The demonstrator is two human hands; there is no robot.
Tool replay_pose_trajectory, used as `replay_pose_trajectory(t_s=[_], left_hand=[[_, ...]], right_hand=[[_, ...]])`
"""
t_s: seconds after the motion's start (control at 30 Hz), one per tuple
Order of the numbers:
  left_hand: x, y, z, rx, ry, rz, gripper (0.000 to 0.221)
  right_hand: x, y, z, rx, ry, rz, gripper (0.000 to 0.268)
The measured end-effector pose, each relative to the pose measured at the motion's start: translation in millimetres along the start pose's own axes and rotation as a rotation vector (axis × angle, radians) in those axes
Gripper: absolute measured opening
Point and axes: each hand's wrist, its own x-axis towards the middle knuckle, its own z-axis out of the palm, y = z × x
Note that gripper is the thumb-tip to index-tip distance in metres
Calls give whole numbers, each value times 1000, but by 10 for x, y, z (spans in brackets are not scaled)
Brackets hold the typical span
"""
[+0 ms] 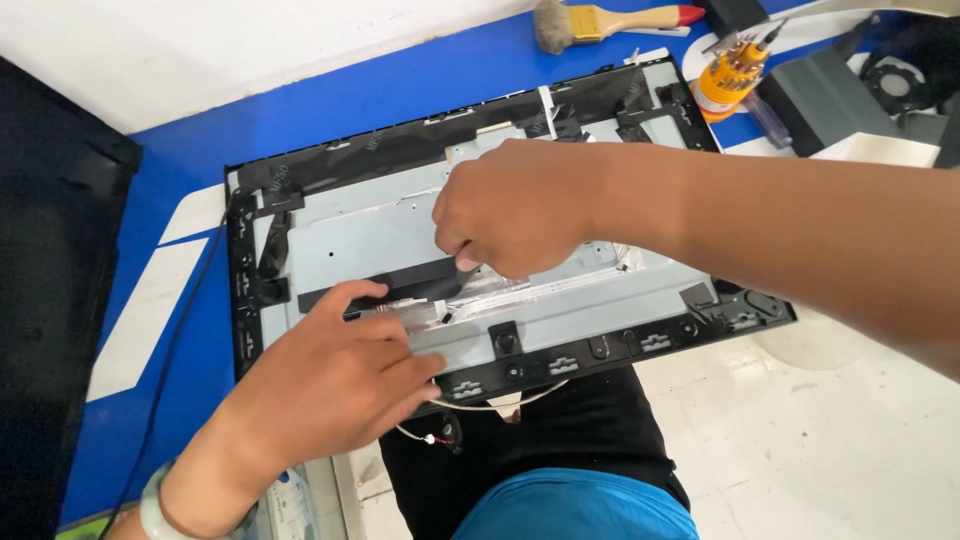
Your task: Disassembling and reassembling internal components of a computer monitor, including ribbon cables and the mainboard housing.
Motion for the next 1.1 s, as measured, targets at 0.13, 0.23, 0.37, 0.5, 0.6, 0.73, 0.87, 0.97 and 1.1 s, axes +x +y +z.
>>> replay_pose_trajectory(t_s=[0.13, 0.23, 0.37, 0.5, 0.6, 0.73, 0.87, 0.97, 1.1], left_hand=[[38, 142, -59, -23, 2, 65, 11], [17, 228, -20, 39, 18, 62, 11], [5, 329, 55, 32, 34, 74, 19], [25, 423, 59, 70, 57, 71, 19], [37, 497, 80, 83, 81, 51, 12], [28, 516, 216, 105, 124, 23, 9], [49, 512, 214, 70, 110, -5, 12], [27, 496, 243, 24, 107, -5, 11], [105, 524, 202, -77, 59, 21, 24]], right_hand=[[-1, -32, -68, 108, -66, 73, 30], [4, -27, -55, 111, -59, 62, 35], [1, -26, -62, 113, -73, 88, 37], [26, 74, 110, 24, 62, -27, 34], [-122, 61, 399, -130, 290, -140, 28], [-672, -195, 678, -723, 695, -211, 17], [-1183, -291, 1104, -526, 693, -178, 56], [-1423, -216, 1371, -659, 669, -56, 67], [-1486, -139, 1339, -654, 817, -178, 13]])
